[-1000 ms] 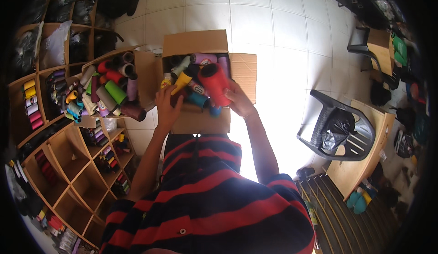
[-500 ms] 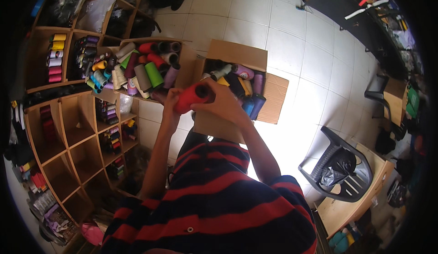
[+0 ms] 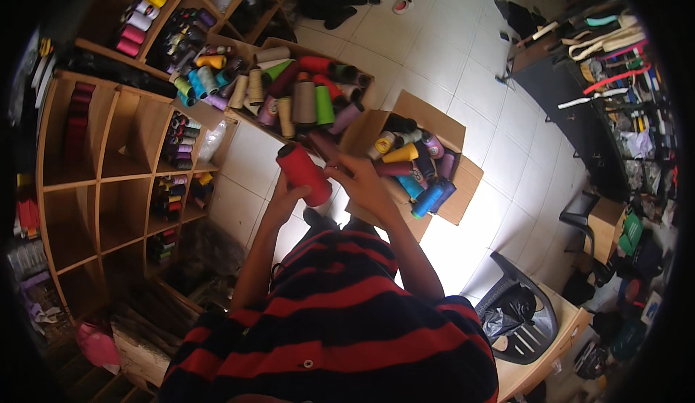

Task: The person picks up several large thread spools from cardboard boxes on the floor and places them onto a wooden shelf.

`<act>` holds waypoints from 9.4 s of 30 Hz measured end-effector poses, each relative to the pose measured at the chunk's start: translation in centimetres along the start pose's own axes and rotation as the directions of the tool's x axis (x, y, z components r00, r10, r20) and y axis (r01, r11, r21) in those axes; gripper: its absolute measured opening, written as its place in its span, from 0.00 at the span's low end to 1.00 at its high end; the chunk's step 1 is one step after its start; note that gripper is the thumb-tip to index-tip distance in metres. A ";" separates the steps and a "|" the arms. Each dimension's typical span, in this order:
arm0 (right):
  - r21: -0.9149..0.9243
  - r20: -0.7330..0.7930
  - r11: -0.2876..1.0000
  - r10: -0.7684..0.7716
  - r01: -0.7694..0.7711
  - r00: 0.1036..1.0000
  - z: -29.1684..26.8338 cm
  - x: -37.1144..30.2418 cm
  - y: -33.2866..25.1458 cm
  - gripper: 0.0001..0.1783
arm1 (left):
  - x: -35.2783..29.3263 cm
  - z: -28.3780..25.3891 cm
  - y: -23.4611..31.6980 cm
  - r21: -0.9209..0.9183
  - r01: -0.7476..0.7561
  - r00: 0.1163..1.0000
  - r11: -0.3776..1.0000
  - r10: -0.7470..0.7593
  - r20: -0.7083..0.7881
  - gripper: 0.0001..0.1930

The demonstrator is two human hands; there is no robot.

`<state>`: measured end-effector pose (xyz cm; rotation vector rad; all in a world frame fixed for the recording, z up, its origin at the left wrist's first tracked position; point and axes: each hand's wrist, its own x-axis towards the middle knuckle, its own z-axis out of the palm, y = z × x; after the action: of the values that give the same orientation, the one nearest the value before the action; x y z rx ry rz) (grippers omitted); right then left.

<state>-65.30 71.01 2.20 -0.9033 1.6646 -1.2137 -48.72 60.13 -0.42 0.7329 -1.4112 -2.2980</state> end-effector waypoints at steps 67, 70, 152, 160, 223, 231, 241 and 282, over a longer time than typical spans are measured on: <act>-0.810 -0.220 0.564 -0.038 -0.161 0.975 -1.7 19.9 8.7 0.31 | 7.3 -15.8 4.3 0.040 0.202 0.880 0.979 -0.163 -0.446 0.27; -0.801 -0.231 0.589 -0.143 -0.105 0.962 -1.8 19.7 8.7 0.30 | 9.4 -15.6 4.5 0.058 0.225 0.910 0.973 -0.189 -0.370 0.26; 0.013 0.100 0.842 0.535 -0.539 0.839 -4.2 31.2 6.4 0.35 | 18.5 -25.8 10.4 0.110 0.212 0.975 0.971 -0.202 -0.092 0.21; 0.405 0.263 0.657 0.583 -0.636 0.769 -3.9 31.4 8.6 0.25 | 15.7 -22.3 5.7 0.089 0.150 0.970 0.985 -0.130 -0.206 0.20; 0.662 0.325 0.695 0.072 -0.281 0.943 28.1 26.4 -15.6 0.24 | -5.7 -35.1 16.9 -0.506 -0.531 0.837 0.680 0.514 -0.189 0.35; 0.526 0.744 0.588 0.031 -0.614 0.667 44.1 25.2 -17.7 0.33 | -15.9 -41.8 20.8 -0.419 -0.794 0.603 0.440 0.656 -0.454 0.36; 0.567 0.764 0.630 -0.164 -0.530 0.624 54.3 30.2 -21.7 0.26 | -18.5 -46.8 22.8 -0.381 -0.842 0.536 0.381 0.661 -0.525 0.37; 0.066 0.756 0.963 -0.219 0.261 0.616 63.6 50.8 -29.0 0.21 | -7.8 -56.2 26.2 -0.068 -0.880 0.399 0.470 0.655 -0.642 0.38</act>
<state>-22.95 -4.00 8.96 -1.4620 0.8926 -0.7611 -8.64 12.41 4.05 0.3629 -0.6938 -1.3407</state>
